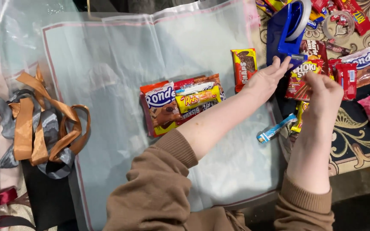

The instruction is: Arranging and layering various snack packets onto wrapping paper to create a snack bouquet.

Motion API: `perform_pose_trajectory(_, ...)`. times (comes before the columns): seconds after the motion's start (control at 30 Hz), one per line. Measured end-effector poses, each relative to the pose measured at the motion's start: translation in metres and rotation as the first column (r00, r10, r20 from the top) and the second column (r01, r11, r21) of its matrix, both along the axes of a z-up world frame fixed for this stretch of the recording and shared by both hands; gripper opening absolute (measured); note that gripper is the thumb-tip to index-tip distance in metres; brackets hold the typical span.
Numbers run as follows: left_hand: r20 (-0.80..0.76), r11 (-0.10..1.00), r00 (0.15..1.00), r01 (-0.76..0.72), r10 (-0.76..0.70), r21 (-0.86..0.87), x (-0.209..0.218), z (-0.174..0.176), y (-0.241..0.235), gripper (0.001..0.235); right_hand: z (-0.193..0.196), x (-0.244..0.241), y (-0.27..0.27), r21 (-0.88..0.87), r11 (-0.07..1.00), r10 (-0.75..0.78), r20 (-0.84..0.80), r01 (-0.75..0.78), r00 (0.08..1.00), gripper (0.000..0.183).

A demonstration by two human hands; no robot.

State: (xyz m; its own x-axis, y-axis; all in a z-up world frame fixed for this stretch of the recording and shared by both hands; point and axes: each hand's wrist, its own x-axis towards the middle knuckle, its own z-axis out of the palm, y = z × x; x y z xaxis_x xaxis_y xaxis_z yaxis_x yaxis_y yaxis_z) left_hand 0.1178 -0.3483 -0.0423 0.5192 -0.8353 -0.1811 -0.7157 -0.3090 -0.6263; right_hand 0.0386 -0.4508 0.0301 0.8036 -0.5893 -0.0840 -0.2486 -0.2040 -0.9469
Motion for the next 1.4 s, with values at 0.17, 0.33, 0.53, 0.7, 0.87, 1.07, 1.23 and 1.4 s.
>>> perform_pose_trajectory(0.17, -0.068, 0.999, 0.998, -0.006, 0.004, -0.041, 0.005, -0.002, 0.006, 0.051, -0.014, -0.052, 0.023, 0.151, 0.987, -0.068, 0.050, 0.060, 0.996, 0.015)
perform_pose_trajectory(0.33, -0.155, 0.954, 0.988, -0.053, 0.007, -0.295, 0.003, -0.034, -0.001, 0.052, -0.067, -0.068, 0.009, 0.232, 0.964, -0.170, 0.157, 0.131, 0.973, 0.015)
perform_pose_trajectory(0.53, -0.880, 0.090, 0.420, -0.890, -0.223, -0.448, 0.006, 0.014, -0.014, 0.041, -0.076, -0.067, 0.010, 0.313, 0.941, -0.197, 0.194, 0.130, 0.961, 0.020)
perform_pose_trajectory(0.7, -0.863, -0.207, 0.225, -0.968, -0.453, -0.144, 0.007, 0.000, -0.039, 0.050, -0.083, -0.068, 0.015, 0.215, 0.973, -0.155, 0.315, 0.089, 0.936, 0.023)
perform_pose_trajectory(0.87, -0.870, -0.253, 0.240, -0.957, -0.431, -0.139, 0.010, -0.009, -0.045, 0.032, -0.086, -0.067, 0.016, 0.111, 0.991, -0.109, 0.342, 0.075, 0.934, 0.020)
perform_pose_trajectory(1.07, -0.879, -0.285, 0.284, -0.941, -0.382, -0.180, 0.006, 0.002, -0.045, 0.029, -0.086, -0.067, 0.017, 0.040, 0.998, -0.055, 0.371, 0.044, 0.927, 0.021)
perform_pose_trajectory(1.23, -0.890, -0.268, 0.324, -0.932, -0.319, -0.243, 0.006, -0.007, -0.048, 0.024, -0.089, -0.067, 0.016, 0.003, 1.000, -0.017, 0.380, 0.017, 0.925, 0.023)
perform_pose_trajectory(1.4, -0.899, -0.232, 0.242, -0.959, -0.364, -0.164, 0.007, 0.014, -0.035, 0.034, -0.068, -0.070, 0.026, 0.044, 0.998, -0.065, 0.353, 0.052, 0.933, 0.030)
